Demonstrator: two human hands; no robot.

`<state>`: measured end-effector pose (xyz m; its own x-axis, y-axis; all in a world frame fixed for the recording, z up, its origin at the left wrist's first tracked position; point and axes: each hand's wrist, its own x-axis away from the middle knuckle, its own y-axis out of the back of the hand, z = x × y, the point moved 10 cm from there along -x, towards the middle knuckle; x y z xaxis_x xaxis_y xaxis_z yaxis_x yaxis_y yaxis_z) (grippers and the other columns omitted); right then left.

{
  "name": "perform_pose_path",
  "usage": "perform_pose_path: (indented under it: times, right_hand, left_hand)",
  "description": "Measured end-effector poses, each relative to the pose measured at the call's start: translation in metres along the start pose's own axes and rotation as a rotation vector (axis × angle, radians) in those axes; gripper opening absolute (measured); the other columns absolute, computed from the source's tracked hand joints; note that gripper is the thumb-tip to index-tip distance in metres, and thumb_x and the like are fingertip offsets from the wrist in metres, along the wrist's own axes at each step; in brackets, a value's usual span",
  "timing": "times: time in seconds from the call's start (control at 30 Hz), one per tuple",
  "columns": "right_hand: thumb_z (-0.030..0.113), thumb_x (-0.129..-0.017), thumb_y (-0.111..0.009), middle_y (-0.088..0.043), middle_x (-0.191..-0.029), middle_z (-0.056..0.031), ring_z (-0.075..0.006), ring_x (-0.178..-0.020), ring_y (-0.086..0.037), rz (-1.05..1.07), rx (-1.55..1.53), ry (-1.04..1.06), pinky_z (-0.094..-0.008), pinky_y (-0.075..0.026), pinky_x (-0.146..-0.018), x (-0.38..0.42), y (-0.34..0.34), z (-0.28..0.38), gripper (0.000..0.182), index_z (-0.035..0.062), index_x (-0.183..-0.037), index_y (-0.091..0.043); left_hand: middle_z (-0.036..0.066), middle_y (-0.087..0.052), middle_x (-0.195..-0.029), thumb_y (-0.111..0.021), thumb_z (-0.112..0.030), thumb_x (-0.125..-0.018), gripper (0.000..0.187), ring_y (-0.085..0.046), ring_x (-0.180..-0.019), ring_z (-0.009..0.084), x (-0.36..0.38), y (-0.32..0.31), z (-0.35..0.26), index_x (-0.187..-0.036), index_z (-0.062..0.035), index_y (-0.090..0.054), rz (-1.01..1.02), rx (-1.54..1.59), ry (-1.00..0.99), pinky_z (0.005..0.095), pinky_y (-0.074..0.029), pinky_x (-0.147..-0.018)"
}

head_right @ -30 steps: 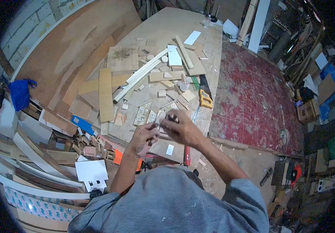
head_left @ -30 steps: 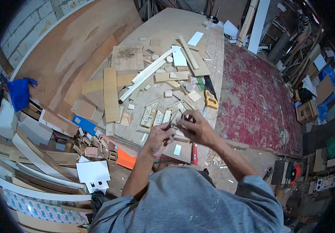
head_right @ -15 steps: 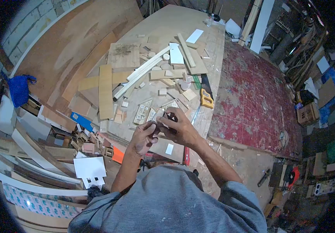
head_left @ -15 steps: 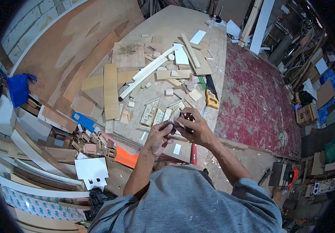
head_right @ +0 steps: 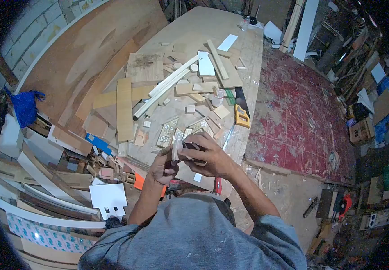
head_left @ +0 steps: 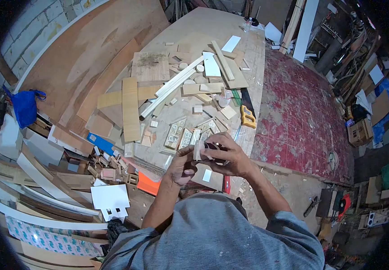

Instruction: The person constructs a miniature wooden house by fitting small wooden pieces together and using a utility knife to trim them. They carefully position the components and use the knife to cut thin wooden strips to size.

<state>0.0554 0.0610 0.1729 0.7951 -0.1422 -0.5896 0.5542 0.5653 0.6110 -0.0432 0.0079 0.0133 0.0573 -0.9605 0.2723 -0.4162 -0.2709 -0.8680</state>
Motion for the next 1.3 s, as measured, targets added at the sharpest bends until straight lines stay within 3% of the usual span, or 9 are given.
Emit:
perform_pose_path:
  times: [0.13,0.23,0.3,0.37,0.43,0.7,0.93,1.07,1.3]
  right_hand:
    - [0.000,-0.072,-0.080,-0.057,-0.124,-0.0131,-0.0340,-0.113,-0.058,-0.004,-0.028,-0.013,-0.0411,-0.052,-0.091,0.005,0.002,-0.001,0.060,0.0153,-0.128,-0.067]
    - [0.002,-0.077,-0.077,-0.057,-0.127,-0.0134,-0.0285,-0.113,-0.059,-0.107,-0.199,-0.211,-0.0373,-0.051,-0.091,0.017,0.019,-0.023,0.056,0.0124,-0.131,-0.066]
    - [0.005,-0.082,-0.072,-0.056,-0.131,-0.0140,-0.0236,-0.116,-0.057,-0.082,-0.482,-0.501,-0.0340,-0.050,-0.094,0.031,0.021,-0.052,0.054,0.0086,-0.135,-0.063]
    - [0.007,-0.083,-0.072,-0.056,-0.136,-0.0152,-0.0229,-0.122,-0.056,-0.054,-0.493,-0.448,-0.0349,-0.047,-0.102,0.037,0.021,-0.057,0.056,0.0053,-0.138,-0.060]
    - [0.004,-0.084,-0.072,-0.052,-0.139,-0.0129,-0.0207,-0.121,-0.055,0.012,-0.628,-0.600,-0.0324,-0.044,-0.105,0.047,0.008,-0.066,0.054,0.0040,-0.137,-0.060]
    - [0.005,-0.083,-0.078,-0.062,-0.128,-0.0171,-0.0265,-0.120,-0.060,-0.243,-0.258,-0.327,-0.0350,-0.048,-0.098,0.029,0.039,-0.047,0.047,0.0049,-0.128,-0.067]
    - [0.001,-0.076,-0.082,-0.059,-0.128,-0.0164,-0.0294,-0.104,-0.064,-0.182,0.162,-0.094,-0.0364,-0.054,-0.084,-0.002,0.037,-0.005,0.051,0.0121,-0.124,-0.070]
    - [-0.001,-0.074,-0.080,-0.059,-0.118,-0.0140,-0.0289,-0.096,-0.060,-0.131,0.147,0.007,-0.0376,-0.053,-0.082,-0.007,0.019,0.023,0.049,0.0120,-0.120,-0.071]
    - [-0.002,-0.071,-0.079,-0.058,-0.117,-0.0156,-0.0330,-0.101,-0.061,-0.078,0.203,0.019,-0.0412,-0.052,-0.084,-0.003,0.014,0.008,0.048,0.0124,-0.116,-0.071]
  left_hand:
    - [0.000,-0.069,-0.083,-0.064,-0.018,-0.101,0.012,-0.058,-0.061,0.0026,0.002,-0.019,-0.007,-0.109,-0.0110,-0.068,0.062,-0.055,-0.017,0.0143,-0.035,-0.037]
    - [0.001,-0.067,-0.084,-0.065,-0.019,-0.100,0.012,-0.057,-0.064,0.0044,0.005,-0.021,-0.016,-0.106,-0.0087,-0.065,-0.024,-0.183,-0.040,0.0146,-0.034,-0.037]
    - [0.005,-0.065,-0.092,-0.061,-0.015,-0.101,0.013,-0.059,-0.071,0.0069,0.010,-0.031,-0.020,-0.107,-0.0033,-0.062,0.075,-0.185,-0.067,0.0148,-0.037,-0.036]
    - [0.004,-0.061,-0.089,-0.060,-0.016,-0.102,0.015,-0.055,-0.069,0.0064,0.012,-0.034,-0.021,-0.105,-0.0018,-0.062,0.066,-0.193,-0.066,0.0147,-0.038,-0.036]
    - [0.003,-0.061,-0.088,-0.061,-0.017,-0.102,0.015,-0.056,-0.071,0.0058,0.012,-0.035,-0.023,-0.105,-0.0023,-0.062,0.058,-0.273,-0.079,0.0147,-0.038,-0.037]
    - [0.004,-0.067,-0.089,-0.066,-0.015,-0.099,0.023,-0.058,-0.069,0.0047,0.020,-0.036,-0.028,-0.118,-0.0032,-0.064,-0.105,-0.349,-0.148,0.0156,-0.040,-0.041]
    - [0.005,-0.064,-0.087,-0.063,-0.005,-0.098,0.038,-0.055,-0.070,0.0063,0.022,-0.041,-0.017,-0.134,0.0005,-0.057,-0.004,-0.199,-0.130,0.0155,-0.042,-0.047]
    - [0.006,-0.065,-0.089,-0.064,-0.008,-0.099,0.032,-0.057,-0.068,0.0057,0.022,-0.031,-0.019,-0.129,0.0005,-0.060,-0.030,-0.136,-0.152,0.0168,-0.046,-0.052]
    - [0.004,-0.063,-0.087,-0.060,-0.006,-0.099,0.029,-0.054,-0.069,0.0052,0.026,-0.023,-0.014,-0.127,0.0020,-0.061,-0.098,-0.188,-0.114,0.0168,-0.044,-0.054]
